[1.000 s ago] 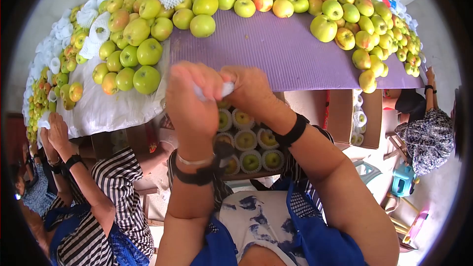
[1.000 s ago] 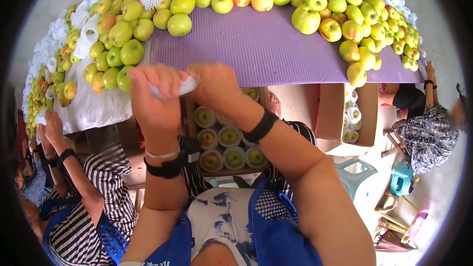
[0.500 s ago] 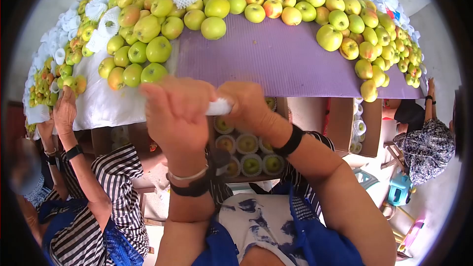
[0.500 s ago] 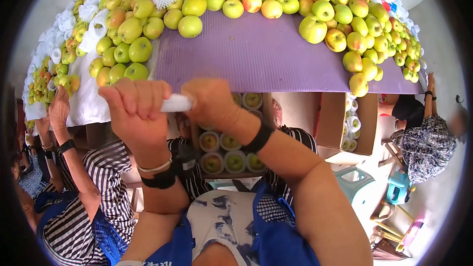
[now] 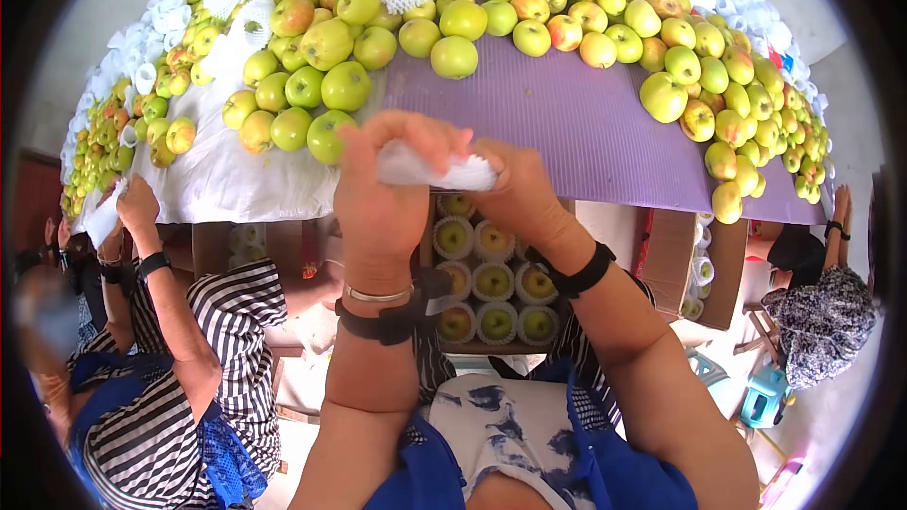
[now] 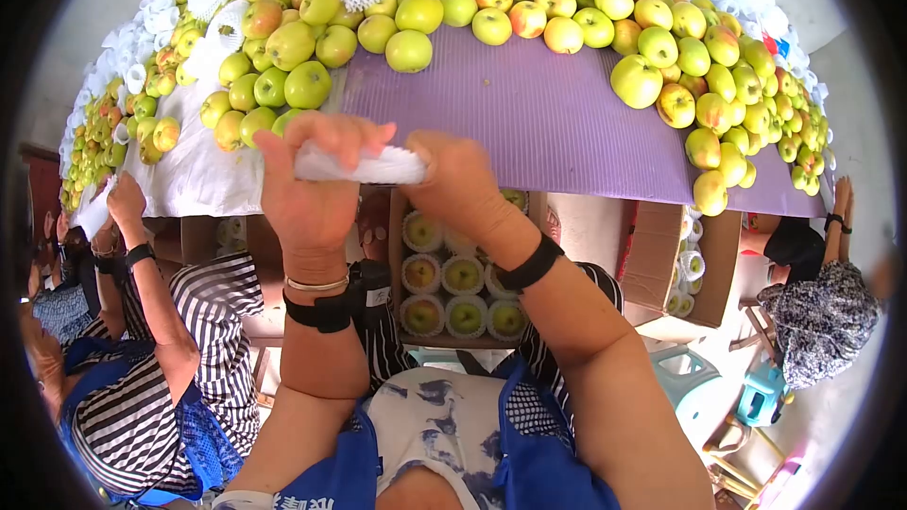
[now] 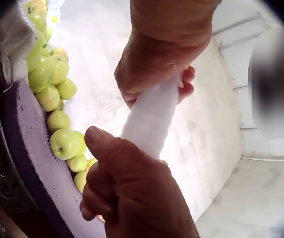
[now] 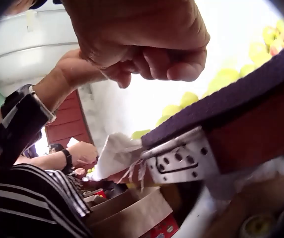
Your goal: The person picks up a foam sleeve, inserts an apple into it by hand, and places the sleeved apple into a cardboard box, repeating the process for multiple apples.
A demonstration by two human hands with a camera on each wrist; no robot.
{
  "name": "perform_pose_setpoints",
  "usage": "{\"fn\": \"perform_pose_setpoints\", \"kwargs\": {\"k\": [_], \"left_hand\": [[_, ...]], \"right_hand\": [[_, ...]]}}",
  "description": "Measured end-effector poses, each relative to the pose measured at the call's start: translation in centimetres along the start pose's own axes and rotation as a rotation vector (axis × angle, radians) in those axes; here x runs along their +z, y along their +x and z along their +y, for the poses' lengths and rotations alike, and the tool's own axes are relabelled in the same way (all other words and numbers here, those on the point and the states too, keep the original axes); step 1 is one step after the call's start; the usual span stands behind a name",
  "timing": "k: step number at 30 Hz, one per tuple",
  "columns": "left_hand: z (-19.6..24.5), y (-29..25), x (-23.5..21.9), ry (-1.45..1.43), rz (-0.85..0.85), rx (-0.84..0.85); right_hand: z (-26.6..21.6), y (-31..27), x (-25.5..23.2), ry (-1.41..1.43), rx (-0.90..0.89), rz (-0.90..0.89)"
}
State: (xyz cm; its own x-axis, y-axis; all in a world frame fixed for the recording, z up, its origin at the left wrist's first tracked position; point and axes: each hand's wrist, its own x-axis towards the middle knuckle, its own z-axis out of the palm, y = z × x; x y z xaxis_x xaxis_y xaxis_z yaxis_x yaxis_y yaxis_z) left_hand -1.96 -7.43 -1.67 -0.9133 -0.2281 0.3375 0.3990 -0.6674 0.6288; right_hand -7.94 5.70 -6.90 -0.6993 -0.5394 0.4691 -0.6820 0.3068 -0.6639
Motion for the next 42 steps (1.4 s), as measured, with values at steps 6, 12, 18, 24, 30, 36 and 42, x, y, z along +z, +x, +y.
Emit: {"fn": "perform_pose_setpoints", "kwargs": {"k": [6,12,18,24,30,36,42], "left_hand": [[-1.0,-0.2,0.1,0.531,0.087,0.051],[-0.9,-0.5,-0.3,0.323,0.071,-0.158],[-1.5,-0.7,-0.6,0.412,0.201,-0.272],[-1.2,-0.7,-1.2,0.579,0.31,-0.373],[-1.5,-1.3,-1.9,0.515,0.146,-0.297],[-1.0,-0.4,-2.5,0.582,0.238,-0.296],[-0.5,-0.3,-1.0,0.532,0.245,-0.242]], "right_hand": [[1.0,0.5,-2.3,-0.094,0.156,0.027],[2.3,-0.2,-3.0,-0.075,0.193,0.021],[2.1,-0.2,-3.4,-0.08,0.221,0.053],[3.4,-0.2,-3.0,-0.125,0.114,0.049],[4.5,-0.1,-2.7,0.065,0.247,-0.009],[3.7,0.8,-2.7,0.08,0.292,-0.074],[2.8,0.8,-2.2,0.191,0.393,-0.156]]}}
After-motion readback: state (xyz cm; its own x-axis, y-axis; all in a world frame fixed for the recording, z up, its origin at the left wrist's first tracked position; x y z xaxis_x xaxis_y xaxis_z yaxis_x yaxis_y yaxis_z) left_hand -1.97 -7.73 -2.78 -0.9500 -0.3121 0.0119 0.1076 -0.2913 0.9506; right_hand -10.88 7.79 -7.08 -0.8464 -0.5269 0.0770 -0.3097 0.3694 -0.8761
